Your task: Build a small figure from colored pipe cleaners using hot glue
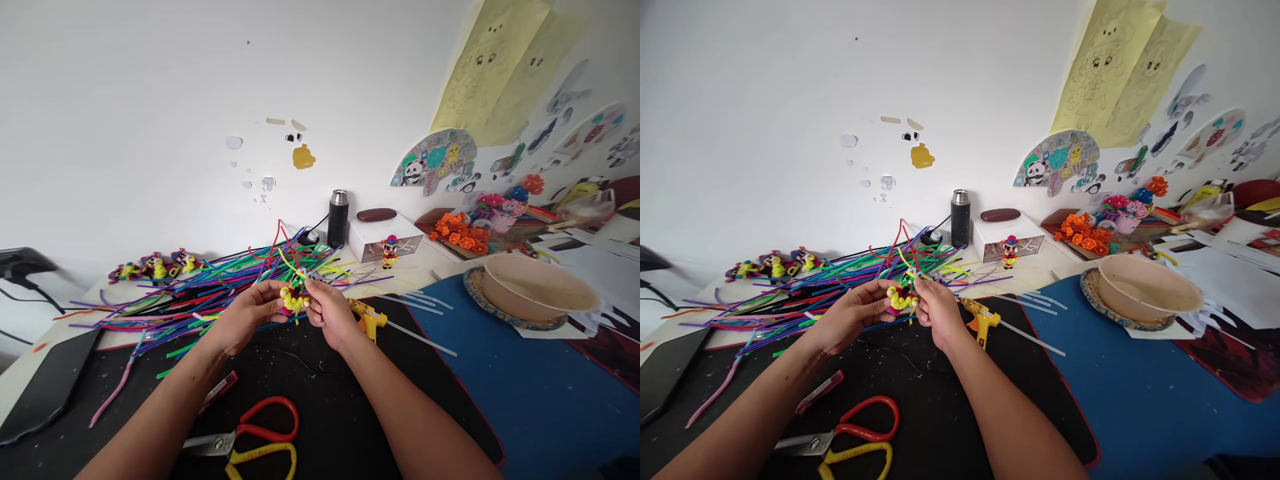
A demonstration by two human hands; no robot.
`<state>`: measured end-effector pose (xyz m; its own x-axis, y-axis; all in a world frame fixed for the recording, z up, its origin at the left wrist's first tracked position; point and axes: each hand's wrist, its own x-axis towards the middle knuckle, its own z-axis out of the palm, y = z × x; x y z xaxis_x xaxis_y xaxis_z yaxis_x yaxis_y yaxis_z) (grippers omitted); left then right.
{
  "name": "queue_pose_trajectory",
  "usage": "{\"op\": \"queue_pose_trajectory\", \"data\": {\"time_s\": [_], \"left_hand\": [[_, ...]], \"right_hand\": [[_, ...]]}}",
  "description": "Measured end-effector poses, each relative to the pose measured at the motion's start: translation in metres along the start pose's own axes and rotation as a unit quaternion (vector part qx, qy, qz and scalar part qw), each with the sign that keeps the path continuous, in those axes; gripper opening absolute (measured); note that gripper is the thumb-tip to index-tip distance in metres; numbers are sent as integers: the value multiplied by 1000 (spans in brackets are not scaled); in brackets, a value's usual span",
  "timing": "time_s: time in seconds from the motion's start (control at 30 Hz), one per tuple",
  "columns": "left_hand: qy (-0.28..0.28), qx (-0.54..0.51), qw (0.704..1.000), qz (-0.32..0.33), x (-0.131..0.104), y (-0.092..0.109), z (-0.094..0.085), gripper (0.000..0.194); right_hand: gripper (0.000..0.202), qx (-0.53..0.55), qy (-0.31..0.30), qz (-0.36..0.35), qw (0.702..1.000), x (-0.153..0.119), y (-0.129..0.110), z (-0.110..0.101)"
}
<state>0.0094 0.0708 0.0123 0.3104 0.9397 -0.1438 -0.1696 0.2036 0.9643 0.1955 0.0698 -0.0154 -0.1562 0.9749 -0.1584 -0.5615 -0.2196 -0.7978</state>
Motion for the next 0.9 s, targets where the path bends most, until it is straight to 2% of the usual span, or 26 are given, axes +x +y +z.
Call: {"op": "queue_pose_trajectory", "data": {"time_s": [0.23,0.43,0.57,0.73,0.9], "left_hand": [[-28,120,992,-1,3,9,-19,47],[71,172,980,75,2,26,-43,50],[64,166,978,106,-1,29,-48,44],[52,175,981,63,-6,28,-46,47],[64,166,983,34,-12,28,-56,49]], "right_hand": [[59,-16,-5,19,1000,1,0,-2],[57,-99,-36,78,991,-1,6,-2],[49,-184,-58,93,977,-1,14,-3],[37,-244,-57,102,963,1,20,-5],[28,-295,-58,114,947,3,24,-10]]}}
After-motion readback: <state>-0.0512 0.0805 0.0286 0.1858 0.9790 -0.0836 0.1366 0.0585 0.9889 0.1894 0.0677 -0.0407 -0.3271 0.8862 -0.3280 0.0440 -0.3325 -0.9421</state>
